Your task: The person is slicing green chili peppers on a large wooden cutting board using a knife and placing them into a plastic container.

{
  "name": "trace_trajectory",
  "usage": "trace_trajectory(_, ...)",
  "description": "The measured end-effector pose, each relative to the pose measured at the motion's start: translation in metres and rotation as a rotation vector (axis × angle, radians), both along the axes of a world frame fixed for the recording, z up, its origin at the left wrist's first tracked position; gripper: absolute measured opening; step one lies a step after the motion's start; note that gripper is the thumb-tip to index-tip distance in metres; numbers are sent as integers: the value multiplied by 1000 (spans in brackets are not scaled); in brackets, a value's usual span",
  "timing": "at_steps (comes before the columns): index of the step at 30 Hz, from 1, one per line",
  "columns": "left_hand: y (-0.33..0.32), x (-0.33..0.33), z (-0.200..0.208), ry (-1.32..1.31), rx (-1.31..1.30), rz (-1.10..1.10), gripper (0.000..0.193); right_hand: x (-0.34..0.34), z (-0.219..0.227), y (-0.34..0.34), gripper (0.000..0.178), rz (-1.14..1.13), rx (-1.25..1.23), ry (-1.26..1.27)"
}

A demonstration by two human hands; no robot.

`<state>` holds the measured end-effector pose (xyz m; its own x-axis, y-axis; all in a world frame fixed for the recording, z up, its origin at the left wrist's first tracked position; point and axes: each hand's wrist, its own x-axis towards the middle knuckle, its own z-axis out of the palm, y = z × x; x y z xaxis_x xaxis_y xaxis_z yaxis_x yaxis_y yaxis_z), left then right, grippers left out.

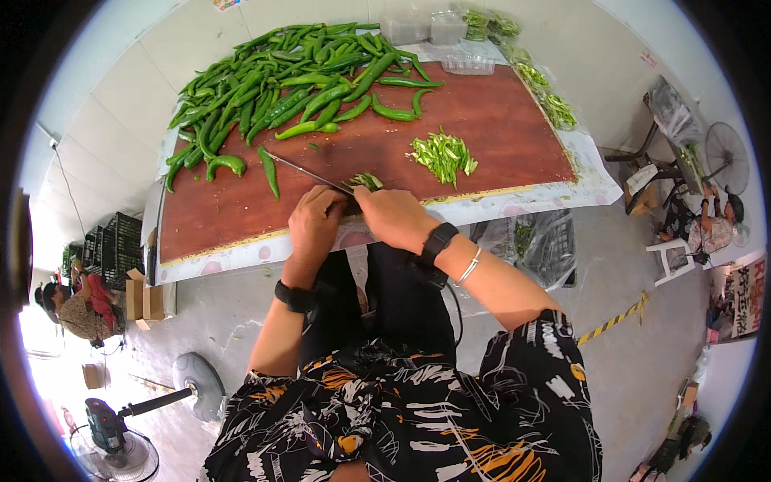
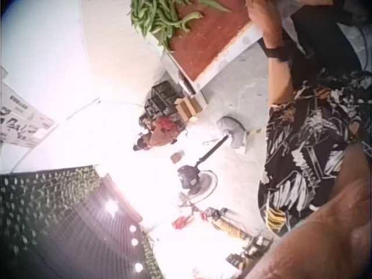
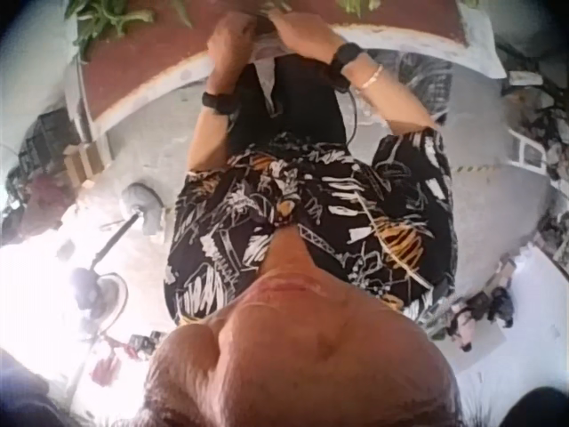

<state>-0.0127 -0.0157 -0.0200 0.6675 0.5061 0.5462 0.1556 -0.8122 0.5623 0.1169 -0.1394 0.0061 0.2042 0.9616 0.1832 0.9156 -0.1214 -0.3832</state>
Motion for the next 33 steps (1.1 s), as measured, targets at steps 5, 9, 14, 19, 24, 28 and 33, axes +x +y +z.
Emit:
trace_trajectory(5, -1, -3, 1, -2, -35, 14, 6, 16, 5, -11, 14, -36, -1, -13)
trace_trajectory(9, -2, -2, 2, -6, -29, 8, 5, 21, 20, -30, 12, -117, -20, 3)
trace_trajectory(14, -5, -3, 1, -7, -43, 41, 5, 22, 29, -52, 16, -200, 33, 254)
trace_trajectory(19, -3, -1, -1, -30, -39, 35, 3, 21, 29, -75, 18, -202, -70, 431)
trace_trajectory(24, -5, 2, -1, -48, -25, 38, 3, 13, 28, -96, 18, -178, -131, 315)
trace_trajectory(28, -5, -1, 0, -38, -23, 44, 3, 14, 21, -106, 16, -168, -159, 229)
trace_trajectory(33, -6, -1, 1, -25, -38, 48, 5, 27, 9, -119, 16, -246, -125, 222)
